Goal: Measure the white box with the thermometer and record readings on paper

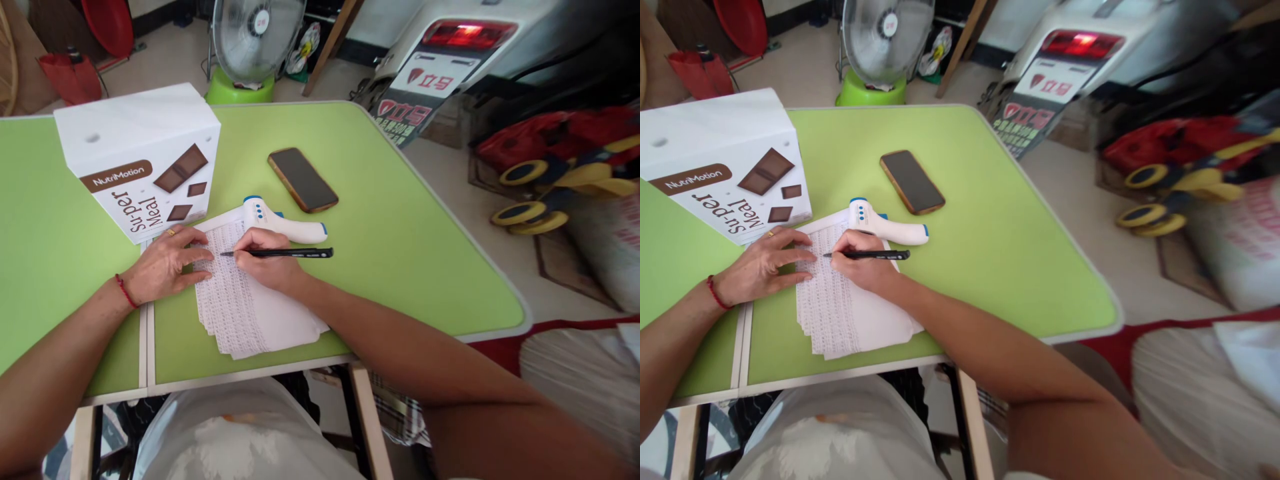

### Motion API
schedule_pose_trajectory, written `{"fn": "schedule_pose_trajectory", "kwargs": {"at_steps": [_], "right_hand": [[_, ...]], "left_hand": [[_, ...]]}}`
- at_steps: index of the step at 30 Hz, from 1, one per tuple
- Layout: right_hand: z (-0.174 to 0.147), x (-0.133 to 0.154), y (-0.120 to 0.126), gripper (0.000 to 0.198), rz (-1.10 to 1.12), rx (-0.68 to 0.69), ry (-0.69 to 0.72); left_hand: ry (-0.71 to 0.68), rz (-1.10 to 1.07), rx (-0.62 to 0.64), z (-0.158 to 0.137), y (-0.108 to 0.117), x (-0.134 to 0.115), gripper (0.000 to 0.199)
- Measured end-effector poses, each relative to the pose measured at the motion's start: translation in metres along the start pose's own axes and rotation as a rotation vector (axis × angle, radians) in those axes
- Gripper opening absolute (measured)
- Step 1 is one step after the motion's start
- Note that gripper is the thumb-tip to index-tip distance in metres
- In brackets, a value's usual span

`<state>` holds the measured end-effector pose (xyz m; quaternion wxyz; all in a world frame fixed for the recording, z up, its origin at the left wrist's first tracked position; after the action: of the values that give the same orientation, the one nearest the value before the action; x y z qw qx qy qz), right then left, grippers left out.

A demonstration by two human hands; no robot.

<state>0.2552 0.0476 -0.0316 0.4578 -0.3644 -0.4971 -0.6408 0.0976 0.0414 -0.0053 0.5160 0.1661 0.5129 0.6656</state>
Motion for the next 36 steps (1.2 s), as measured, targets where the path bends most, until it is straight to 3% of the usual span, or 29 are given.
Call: {"fn": "schedule_pose_trajectory", "kwargs": {"at_steps": [36], "right_hand": [[0.0024, -0.0002, 0.0028, 0.008, -0.055, 0.019, -0.066]], "left_hand": [[0.007, -0.005, -0.003, 0.0003, 0.0008, 0.0002, 0.027]]}}
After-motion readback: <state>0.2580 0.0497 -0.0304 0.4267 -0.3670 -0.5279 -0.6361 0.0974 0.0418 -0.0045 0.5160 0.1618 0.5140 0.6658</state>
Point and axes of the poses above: each hand's wrist, its own z-axis towards the middle knuckle, its own y-axis out of the back of the hand, x = y × z, the point moved 7 cm from there along z, towards the middle knuckle, and after that the axes turned 7 degrees about -x, right-handed, at the moved point
